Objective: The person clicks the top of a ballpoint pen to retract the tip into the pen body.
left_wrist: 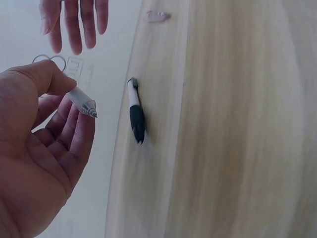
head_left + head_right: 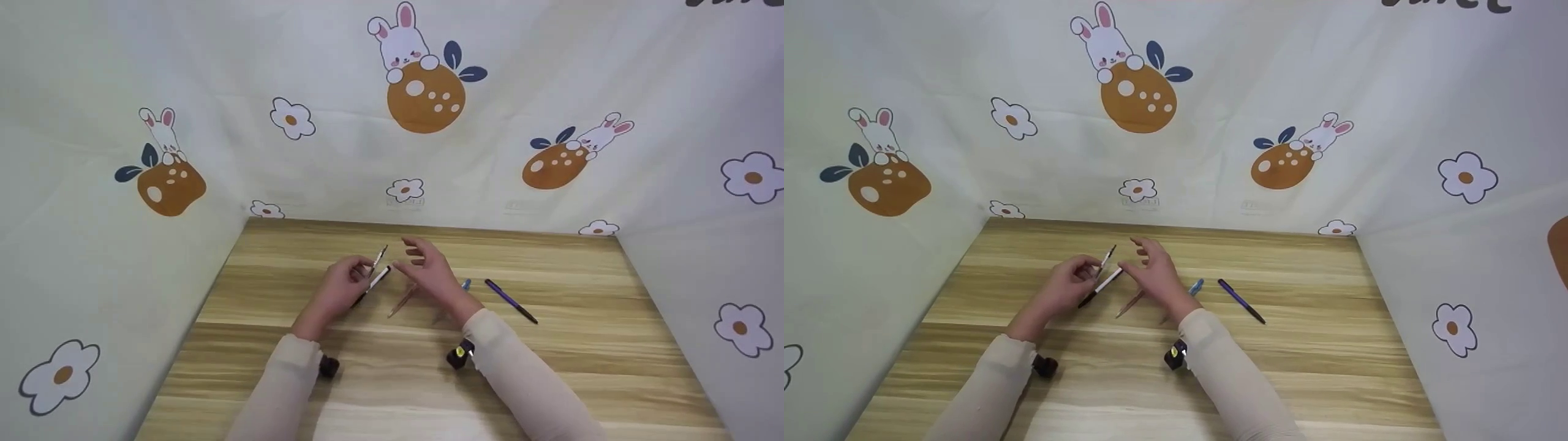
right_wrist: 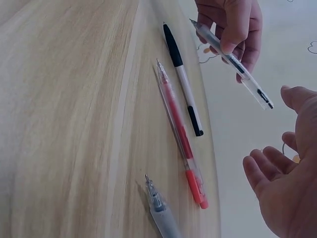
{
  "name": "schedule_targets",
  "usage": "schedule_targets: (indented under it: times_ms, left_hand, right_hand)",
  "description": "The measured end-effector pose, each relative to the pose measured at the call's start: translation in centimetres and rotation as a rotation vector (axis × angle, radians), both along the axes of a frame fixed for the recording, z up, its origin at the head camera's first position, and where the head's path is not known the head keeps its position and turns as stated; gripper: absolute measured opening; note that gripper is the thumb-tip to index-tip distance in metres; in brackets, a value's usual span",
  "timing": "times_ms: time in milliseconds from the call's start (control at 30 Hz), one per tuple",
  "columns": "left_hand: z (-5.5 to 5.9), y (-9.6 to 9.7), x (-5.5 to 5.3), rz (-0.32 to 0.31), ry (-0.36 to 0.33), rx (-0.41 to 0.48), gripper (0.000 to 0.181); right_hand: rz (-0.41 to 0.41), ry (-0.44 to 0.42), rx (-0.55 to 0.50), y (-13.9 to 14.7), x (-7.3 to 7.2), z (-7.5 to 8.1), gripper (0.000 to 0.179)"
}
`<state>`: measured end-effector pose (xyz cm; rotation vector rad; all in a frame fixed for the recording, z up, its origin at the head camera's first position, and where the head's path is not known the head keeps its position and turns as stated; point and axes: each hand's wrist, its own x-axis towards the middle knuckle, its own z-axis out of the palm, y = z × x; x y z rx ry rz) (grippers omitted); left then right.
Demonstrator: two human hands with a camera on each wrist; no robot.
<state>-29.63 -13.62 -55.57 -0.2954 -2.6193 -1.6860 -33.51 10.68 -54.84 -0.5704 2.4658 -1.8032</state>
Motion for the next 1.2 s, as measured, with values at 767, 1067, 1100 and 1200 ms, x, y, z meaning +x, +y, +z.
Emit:
schedule_targets:
  times_ms: [767, 1067, 1100, 1200]
  left_hand:
    - [-0.4, 4.4, 0.5, -0.13, -0.004, 0.165, 0.034]
    - [-0.5, 5.8, 0.8, -0.174, -0.022, 0.217, 0.032]
    - [-0.5, 5.9, 0.8, -0.178, -0.028, 0.219, 0.032]
    - [-0.6, 6.3, 0.9, -0.192, -0.048, 0.238, 0.032]
  right_hand:
    - [-0.025, -0.073, -0.174, 2.1, 1.1, 0.8, 0.054]
    - [-0.039, -0.084, -0.221, 2.8, 1.5, 1.0, 0.052]
    - [-0.038, -0.085, -0.227, 2.9, 1.5, 1.0, 0.052]
    - [-0.039, -0.094, -0.238, 3.1, 1.5, 1.0, 0.05]
